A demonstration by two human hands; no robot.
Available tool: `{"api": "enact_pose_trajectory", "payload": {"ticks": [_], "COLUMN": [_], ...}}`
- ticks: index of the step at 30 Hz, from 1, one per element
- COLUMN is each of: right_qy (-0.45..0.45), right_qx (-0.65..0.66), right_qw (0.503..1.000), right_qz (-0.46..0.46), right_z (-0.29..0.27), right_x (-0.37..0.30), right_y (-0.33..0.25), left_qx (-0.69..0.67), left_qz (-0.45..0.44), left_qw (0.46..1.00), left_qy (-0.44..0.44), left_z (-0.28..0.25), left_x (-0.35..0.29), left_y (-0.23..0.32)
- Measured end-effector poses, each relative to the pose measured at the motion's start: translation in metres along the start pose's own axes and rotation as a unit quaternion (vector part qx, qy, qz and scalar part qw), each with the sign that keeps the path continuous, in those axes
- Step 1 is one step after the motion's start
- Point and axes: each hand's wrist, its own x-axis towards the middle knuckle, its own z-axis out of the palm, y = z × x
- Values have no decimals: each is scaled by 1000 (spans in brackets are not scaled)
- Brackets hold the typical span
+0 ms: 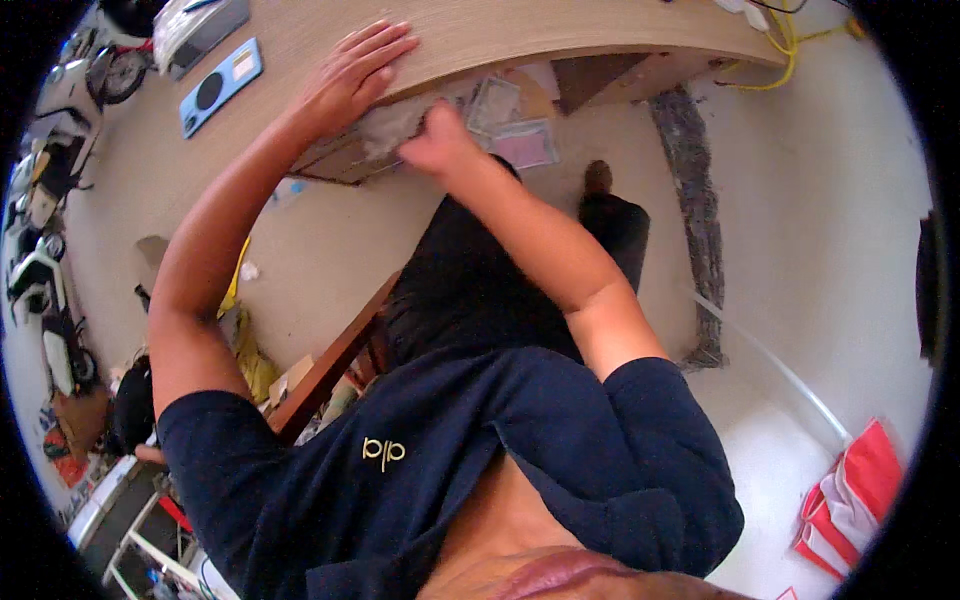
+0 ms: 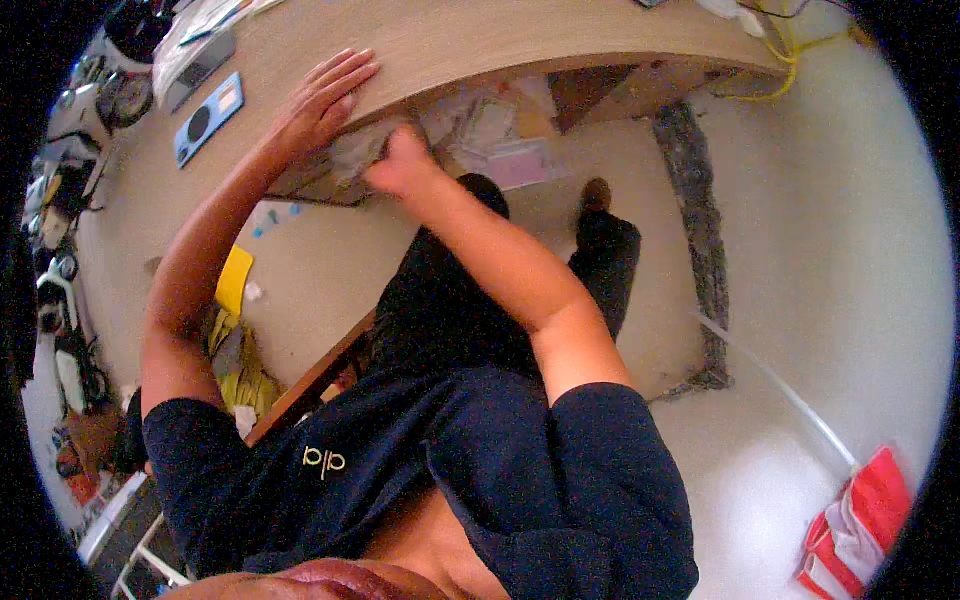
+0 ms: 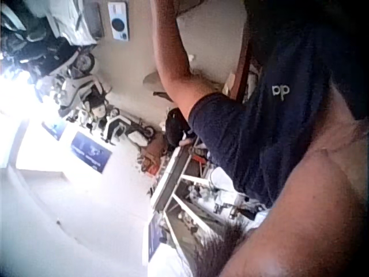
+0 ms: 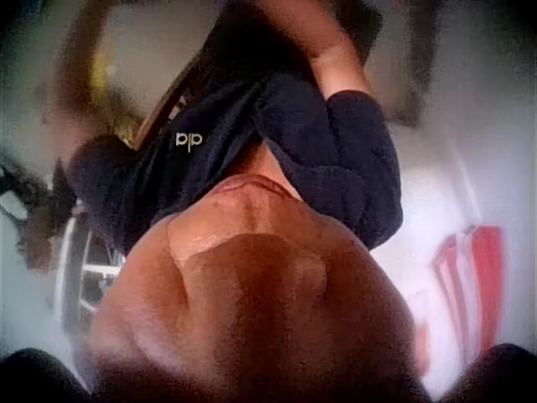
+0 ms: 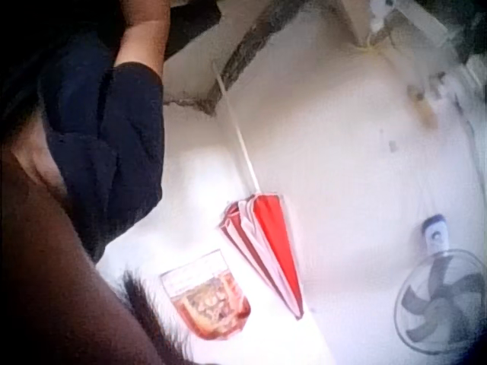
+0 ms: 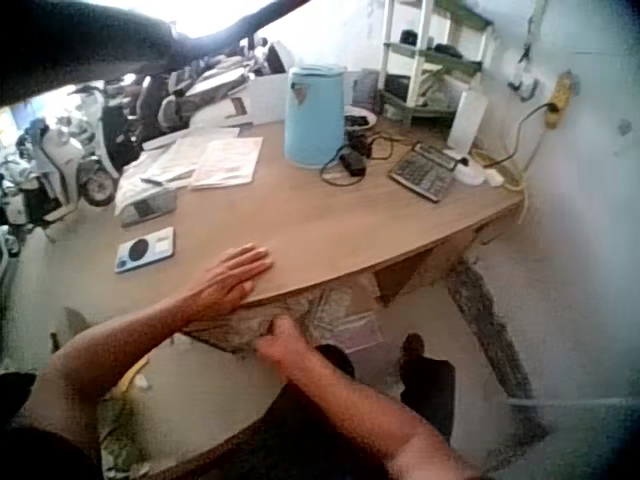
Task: The person wipes down a blue kettle, a white electronic device, and a calculator using a cloth, then cleans the surface of a desk and the inside of a drawer.
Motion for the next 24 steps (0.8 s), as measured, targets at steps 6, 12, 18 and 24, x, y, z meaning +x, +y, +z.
{"api": "enact_pose_trajectory", "payload": {"ticks": [6, 12, 18, 24], "right_qy": [180, 267, 348, 299], "right_qx": [-98, -231, -552, 129], "right_qw": [970, 897, 693, 924], "right_qz": [-129, -265, -306, -199], "right_z": [-117, -191, -248, -271], "right_x": [-39, -57, -64, -54], "right_y": [-148, -276, -357, -412], "left_qx": [26, 44, 42, 71], "left_qz": [-29, -57, -39, -36], "left_qw": [999, 994, 986, 976], "left_qy": [-30, -83, -154, -202], "left_z": [-13, -19, -18, 5], "left_x": [10, 12, 63, 122], "left_y": [15, 27, 53, 73]}}
